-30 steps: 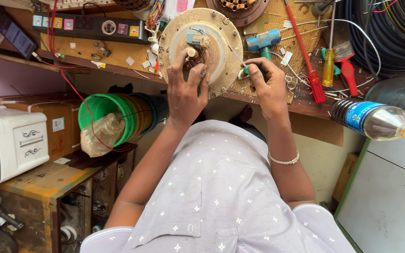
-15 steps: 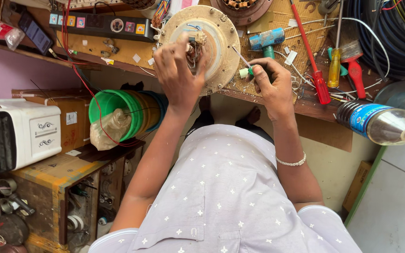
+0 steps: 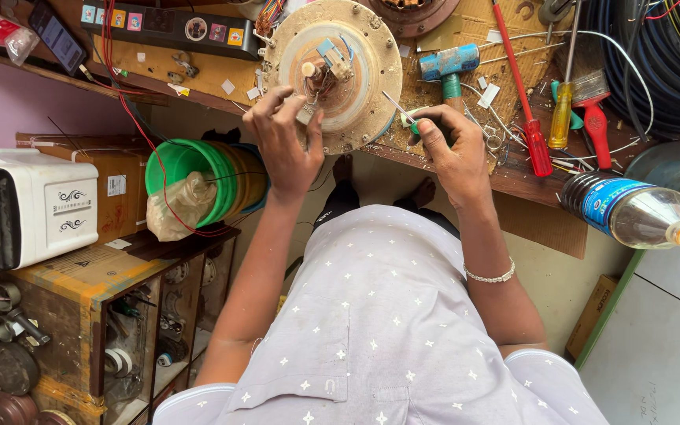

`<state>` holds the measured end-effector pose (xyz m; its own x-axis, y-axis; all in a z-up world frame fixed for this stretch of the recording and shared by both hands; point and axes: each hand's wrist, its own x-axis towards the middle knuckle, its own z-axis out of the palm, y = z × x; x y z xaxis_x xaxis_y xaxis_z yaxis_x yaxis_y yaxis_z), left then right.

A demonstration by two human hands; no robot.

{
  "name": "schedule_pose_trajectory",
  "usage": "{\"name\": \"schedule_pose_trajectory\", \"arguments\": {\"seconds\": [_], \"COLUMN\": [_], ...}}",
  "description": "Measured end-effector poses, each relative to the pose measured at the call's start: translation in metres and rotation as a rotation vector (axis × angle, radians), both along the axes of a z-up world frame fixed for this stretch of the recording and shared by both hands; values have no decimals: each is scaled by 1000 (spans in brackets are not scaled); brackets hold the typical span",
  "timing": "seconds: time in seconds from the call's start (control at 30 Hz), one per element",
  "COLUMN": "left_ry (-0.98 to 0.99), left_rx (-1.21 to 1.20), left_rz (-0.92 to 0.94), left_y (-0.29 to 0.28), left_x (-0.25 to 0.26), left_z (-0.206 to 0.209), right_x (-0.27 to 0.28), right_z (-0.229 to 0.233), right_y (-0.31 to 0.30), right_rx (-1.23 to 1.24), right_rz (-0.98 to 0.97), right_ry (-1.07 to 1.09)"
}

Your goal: The person uses a screwdriver to adjust and manipulate wires on a circular electrical component, likely a motor stator. They repeatedly probe and reposition the wires around the central hub while holding the component steady.

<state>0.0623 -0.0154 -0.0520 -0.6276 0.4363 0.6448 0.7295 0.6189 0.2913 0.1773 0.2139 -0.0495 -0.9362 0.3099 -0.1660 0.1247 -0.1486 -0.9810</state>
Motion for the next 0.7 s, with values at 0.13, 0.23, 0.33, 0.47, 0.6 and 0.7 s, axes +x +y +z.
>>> {"name": "schedule_pose_trajectory", "arguments": {"seconds": [0.13,0.23,0.33,0.47,0.6,0.7], "left_ry": [-45,-130,-139,-92,-48,-79], "left_rx": [20,-30,-69,-143,-203,-237], "left_rz": [68,46,45,77,170,160], "left_y": [8,8,6,8,18,26], "left_x": [4,-3,-3,6,12,15], "left_z": [-2,0,4,8,16,21], "right_x": [-3,-7,-10,-9,-13,-15], "right_z": [0,1,2,2,2,1], "right_y": [-2,-3,-2,-3,-4,-4], "right_rx": [14,34,35,29,54,88], "right_rz": [12,36,44,52,45,44], "right_ry": [6,19,3,6,-10,91]}}
